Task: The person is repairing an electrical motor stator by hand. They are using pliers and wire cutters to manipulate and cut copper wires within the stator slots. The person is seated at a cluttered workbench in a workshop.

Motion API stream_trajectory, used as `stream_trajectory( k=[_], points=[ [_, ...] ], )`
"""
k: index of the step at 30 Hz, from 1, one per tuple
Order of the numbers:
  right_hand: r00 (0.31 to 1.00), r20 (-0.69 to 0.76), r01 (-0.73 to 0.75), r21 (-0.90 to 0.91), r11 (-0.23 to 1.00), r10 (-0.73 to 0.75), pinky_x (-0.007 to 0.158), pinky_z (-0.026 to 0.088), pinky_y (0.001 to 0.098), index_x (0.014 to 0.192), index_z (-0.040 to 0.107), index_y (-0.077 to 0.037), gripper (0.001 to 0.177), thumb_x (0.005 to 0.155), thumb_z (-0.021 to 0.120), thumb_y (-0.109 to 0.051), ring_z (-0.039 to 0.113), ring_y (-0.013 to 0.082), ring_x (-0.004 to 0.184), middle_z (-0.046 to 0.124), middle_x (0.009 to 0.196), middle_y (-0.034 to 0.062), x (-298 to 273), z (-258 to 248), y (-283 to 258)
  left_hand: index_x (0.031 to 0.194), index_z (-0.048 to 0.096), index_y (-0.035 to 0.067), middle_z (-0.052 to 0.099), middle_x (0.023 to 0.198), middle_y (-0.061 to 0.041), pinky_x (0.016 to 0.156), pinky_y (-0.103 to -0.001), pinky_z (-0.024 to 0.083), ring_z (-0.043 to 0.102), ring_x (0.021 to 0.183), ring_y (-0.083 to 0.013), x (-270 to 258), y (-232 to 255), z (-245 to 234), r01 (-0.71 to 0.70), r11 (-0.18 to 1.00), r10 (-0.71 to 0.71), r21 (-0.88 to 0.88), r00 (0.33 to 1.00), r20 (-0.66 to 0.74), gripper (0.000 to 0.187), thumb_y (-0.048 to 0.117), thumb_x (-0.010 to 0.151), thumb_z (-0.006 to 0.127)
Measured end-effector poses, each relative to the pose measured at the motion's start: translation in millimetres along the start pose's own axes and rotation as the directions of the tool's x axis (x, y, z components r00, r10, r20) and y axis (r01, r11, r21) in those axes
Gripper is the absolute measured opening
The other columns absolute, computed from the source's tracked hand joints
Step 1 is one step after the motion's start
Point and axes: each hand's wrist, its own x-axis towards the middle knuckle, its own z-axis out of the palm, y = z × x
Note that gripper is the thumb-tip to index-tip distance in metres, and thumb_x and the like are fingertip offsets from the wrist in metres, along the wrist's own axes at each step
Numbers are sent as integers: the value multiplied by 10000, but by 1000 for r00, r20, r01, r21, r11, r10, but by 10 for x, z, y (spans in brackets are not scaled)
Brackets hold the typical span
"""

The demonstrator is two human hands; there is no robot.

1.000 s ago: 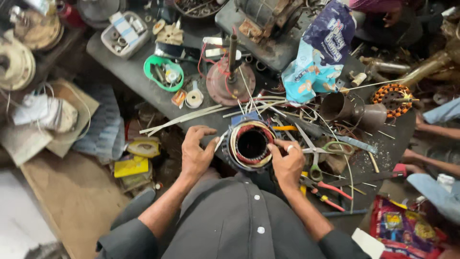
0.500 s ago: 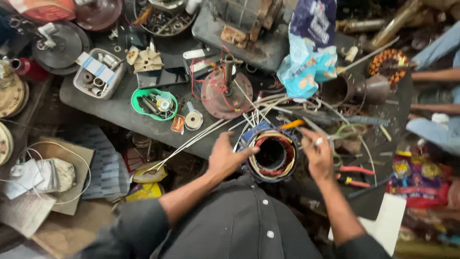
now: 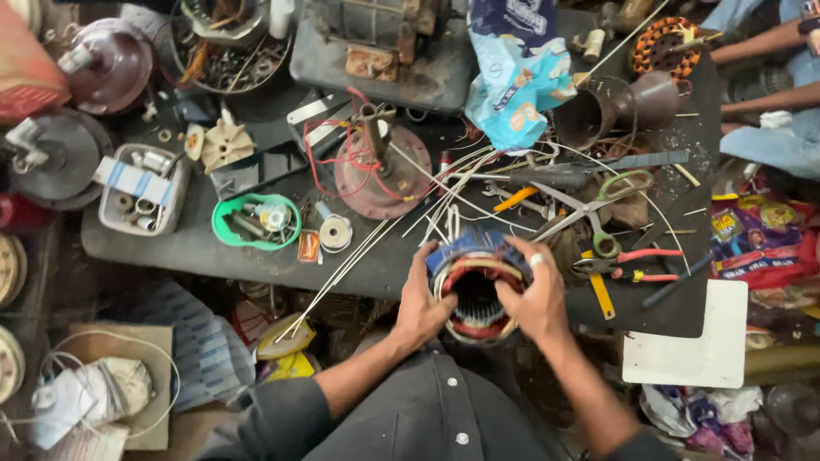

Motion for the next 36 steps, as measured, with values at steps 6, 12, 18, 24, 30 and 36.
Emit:
stream_trajectory(
  k=[6, 12, 18, 24, 30, 36],
  points=[
    [829, -92, -435, 515, 739, 552, 897, 527, 333, 1320, 608, -32, 664, 659, 638, 25, 667, 215, 1002, 692, 1130, 98, -394, -2, 371, 1452, 445, 35, 523, 1413, -342, 1077, -492, 417, 498, 1312, -502, 322, 105, 394, -253, 909, 196, 332, 961, 195, 835, 51, 668, 733],
    [610, -93, -551, 663, 506, 787, 856, 531, 295, 1352, 556, -2, 679, 685, 664, 64, 658, 191, 956, 687, 1118, 117, 23, 139, 644, 1464, 455, 79, 696, 1126, -303, 934, -446, 549, 690, 1075, -434, 1599, 281, 621, -93, 842, -236, 532, 822, 518, 757, 329, 824, 774],
    [657, -4, -326, 900, 289, 754, 1033, 465, 366, 1470, 364, -36, 810, 731, 691, 26, 571, 250, 1177, 556, 1302, 169, -308, 432, 109, 1458, 503, 126, 729, 1175, -203, 841, -414, 585, 740, 1004, -358, 1913, 369, 363, -378, 905, 36, 196, 525, 850, 861, 117, 614, 674],
    [689, 244, -270, 960, -72, 682, 999, 485, 498, 1492, 395, -151, 752, 761, 565, -103, 566, 274, 1207, 557, 1347, 121, -392, 304, 33, 1458, 499, 175, 721, 1033, -179, 794, -456, 576, 721, 955, -355, 2108, 279, 535, -537, 735, -186, 415, 428, 884, 917, 120, 580, 758],
    [672, 152, -552, 755, 354, 725, 884, 478, 403, 1454, 412, -145, 650, 840, 619, -87, 563, 216, 1177, 551, 1413, 87, -410, -148, 186, 1528, 359, -18, 577, 1345, -330, 1016, -468, 439, 563, 1218, -467, 1739, 284, 208, -788, 606, 493, 107, 478, 727, 1105, 172, 571, 879],
    [912, 198, -409, 502, 762, 359, 789, 557, 240, 1149, 677, 27, 283, 877, 749, 6, 680, 118, 861, 721, 1012, 84, -136, -412, 735, 1342, 576, 26, 684, 1315, -164, 1073, -369, 493, 660, 1246, -278, 937, 183, -564, -250, 956, 229, 153, 963, 140, 585, 171, 827, 813]
  ],
)
